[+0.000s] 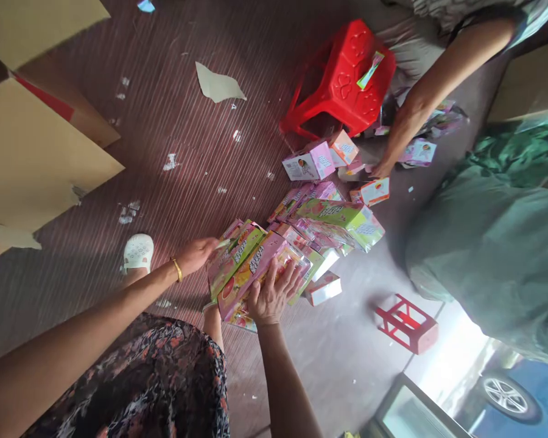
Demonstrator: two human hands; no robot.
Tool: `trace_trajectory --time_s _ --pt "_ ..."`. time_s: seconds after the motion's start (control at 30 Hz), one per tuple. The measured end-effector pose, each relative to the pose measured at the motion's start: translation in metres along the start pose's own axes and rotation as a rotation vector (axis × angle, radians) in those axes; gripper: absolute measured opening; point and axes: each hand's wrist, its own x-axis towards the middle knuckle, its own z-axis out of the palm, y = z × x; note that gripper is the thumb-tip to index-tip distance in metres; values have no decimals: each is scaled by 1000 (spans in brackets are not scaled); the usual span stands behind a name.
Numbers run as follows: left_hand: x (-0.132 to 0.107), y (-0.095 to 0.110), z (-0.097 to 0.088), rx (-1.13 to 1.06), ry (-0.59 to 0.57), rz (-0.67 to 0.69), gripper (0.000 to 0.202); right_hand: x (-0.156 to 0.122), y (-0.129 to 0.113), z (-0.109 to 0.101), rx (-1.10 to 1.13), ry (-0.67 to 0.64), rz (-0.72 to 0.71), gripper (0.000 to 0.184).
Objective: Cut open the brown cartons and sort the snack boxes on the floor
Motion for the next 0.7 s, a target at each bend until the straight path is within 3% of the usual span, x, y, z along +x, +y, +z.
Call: trace_trajectory --time_s 0.07,0.23,0.53,0.7 --pt "0 11 4 -6 -32 34 26 2 0 1 -3 -4 9 67" --pt "8 42 9 -2 -240 85 17 4 -2 3 4 -31 26 67" --pt "36 66 14 418 -308 226 33 9 -1 5 18 -23 22 66" --pt "59 92 19 491 -244 280 39 12 0 4 18 -33 39 65"
